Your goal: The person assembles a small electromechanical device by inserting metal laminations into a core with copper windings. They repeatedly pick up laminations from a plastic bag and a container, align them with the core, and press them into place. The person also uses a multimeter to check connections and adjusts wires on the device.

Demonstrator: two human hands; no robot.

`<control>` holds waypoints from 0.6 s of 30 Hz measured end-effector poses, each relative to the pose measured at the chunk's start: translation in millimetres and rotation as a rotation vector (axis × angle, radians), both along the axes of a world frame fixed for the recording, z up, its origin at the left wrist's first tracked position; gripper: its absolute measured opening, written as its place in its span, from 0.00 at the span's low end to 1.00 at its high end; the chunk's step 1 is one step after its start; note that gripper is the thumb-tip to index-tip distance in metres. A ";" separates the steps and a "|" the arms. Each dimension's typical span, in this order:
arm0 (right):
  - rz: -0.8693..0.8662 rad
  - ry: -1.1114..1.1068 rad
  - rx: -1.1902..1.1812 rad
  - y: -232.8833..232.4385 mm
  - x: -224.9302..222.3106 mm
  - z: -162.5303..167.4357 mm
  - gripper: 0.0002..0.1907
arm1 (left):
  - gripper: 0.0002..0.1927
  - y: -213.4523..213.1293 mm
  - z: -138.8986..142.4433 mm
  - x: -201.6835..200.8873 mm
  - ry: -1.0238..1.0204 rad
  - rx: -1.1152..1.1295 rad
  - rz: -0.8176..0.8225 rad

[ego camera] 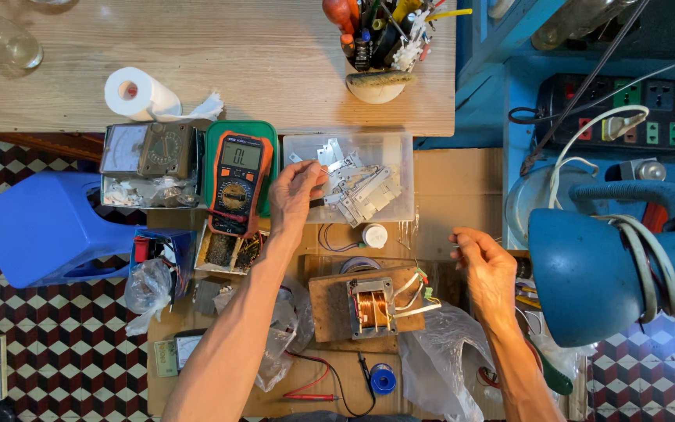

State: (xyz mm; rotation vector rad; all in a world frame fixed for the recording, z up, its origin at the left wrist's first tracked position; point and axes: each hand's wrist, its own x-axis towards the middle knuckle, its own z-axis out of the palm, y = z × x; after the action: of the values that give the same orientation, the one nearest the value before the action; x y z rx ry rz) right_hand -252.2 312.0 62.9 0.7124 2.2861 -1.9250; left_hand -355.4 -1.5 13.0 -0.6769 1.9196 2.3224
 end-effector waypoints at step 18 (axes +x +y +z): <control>-0.328 -0.049 -0.098 58.5 197.2 87.3 0.12 | 0.07 136.3 200.6 282.9 0.283 -0.074 -0.822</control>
State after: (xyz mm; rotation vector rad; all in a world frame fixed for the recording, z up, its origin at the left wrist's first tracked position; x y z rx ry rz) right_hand -55.0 370.5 150.2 1.1702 2.1366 -2.1045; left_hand -72.5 134.8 213.6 0.4151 1.8726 1.8663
